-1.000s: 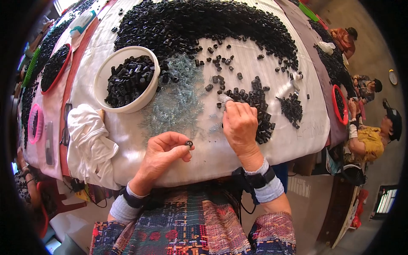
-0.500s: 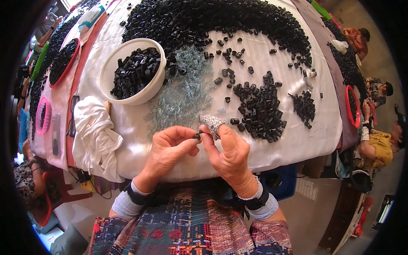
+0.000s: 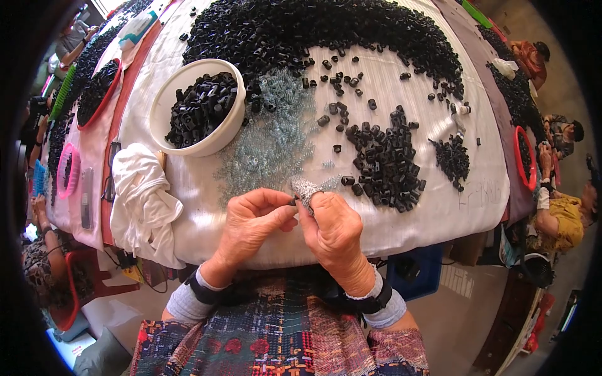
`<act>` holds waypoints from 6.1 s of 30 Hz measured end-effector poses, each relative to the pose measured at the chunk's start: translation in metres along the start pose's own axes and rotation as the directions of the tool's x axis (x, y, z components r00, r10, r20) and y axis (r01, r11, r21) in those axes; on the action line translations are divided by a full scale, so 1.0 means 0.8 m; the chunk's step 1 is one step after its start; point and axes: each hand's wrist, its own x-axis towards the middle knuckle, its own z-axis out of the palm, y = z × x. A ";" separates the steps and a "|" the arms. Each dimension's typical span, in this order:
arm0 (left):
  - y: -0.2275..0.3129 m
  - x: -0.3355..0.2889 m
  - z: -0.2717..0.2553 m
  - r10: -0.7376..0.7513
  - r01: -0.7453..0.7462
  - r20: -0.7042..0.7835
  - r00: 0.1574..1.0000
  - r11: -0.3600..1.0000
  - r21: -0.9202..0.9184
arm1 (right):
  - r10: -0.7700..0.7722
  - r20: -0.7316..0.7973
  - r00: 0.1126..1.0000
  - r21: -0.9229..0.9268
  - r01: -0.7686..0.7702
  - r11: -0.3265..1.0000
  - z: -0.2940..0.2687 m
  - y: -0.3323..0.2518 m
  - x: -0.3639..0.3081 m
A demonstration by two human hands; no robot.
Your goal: Sorting small black plastic shoe components on a table and placing them into a white bowl.
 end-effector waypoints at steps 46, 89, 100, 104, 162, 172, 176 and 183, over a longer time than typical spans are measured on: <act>0.013 0.002 0.005 -0.046 0.046 0.006 0.999 0.999 -0.023 | -0.153 0.160 0.975 -0.175 0.181 0.968 -0.004 -0.002 0.009; 0.124 0.029 -0.071 0.235 -0.279 -0.293 0.927 0.953 -0.118 | -0.033 0.191 0.981 -0.526 0.131 0.840 -0.042 0.062 0.011; 0.099 0.019 -0.048 0.206 -0.216 -0.160 0.965 0.975 -0.047 | 0.013 0.068 0.998 -0.310 0.009 0.951 -0.037 0.059 0.007; 0.061 0.014 -0.015 0.035 -0.033 0.051 0.998 0.998 -0.049 | 0.005 0.034 0.999 -0.110 -0.001 0.994 -0.028 0.029 0.008; 0.008 0.000 -0.010 0.018 -0.018 -0.005 1.000 1.000 -0.001 | -0.062 0.267 0.962 0.043 0.052 0.998 -0.015 0.001 0.023; 0.013 -0.001 -0.009 0.022 -0.025 0.042 0.999 0.997 0.076 | -0.072 0.212 0.975 0.068 0.058 0.996 -0.014 -0.007 0.015; 0.018 -0.001 -0.007 -0.004 0.005 0.044 0.999 1.000 -0.023 | 0.013 0.143 0.990 0.136 -0.032 0.990 -0.016 -0.008 0.015; 0.019 0.004 -0.004 -0.020 0.031 0.096 0.995 0.994 -0.108 | -0.177 0.142 0.974 0.090 0.166 0.982 -0.023 0.000 0.018</act>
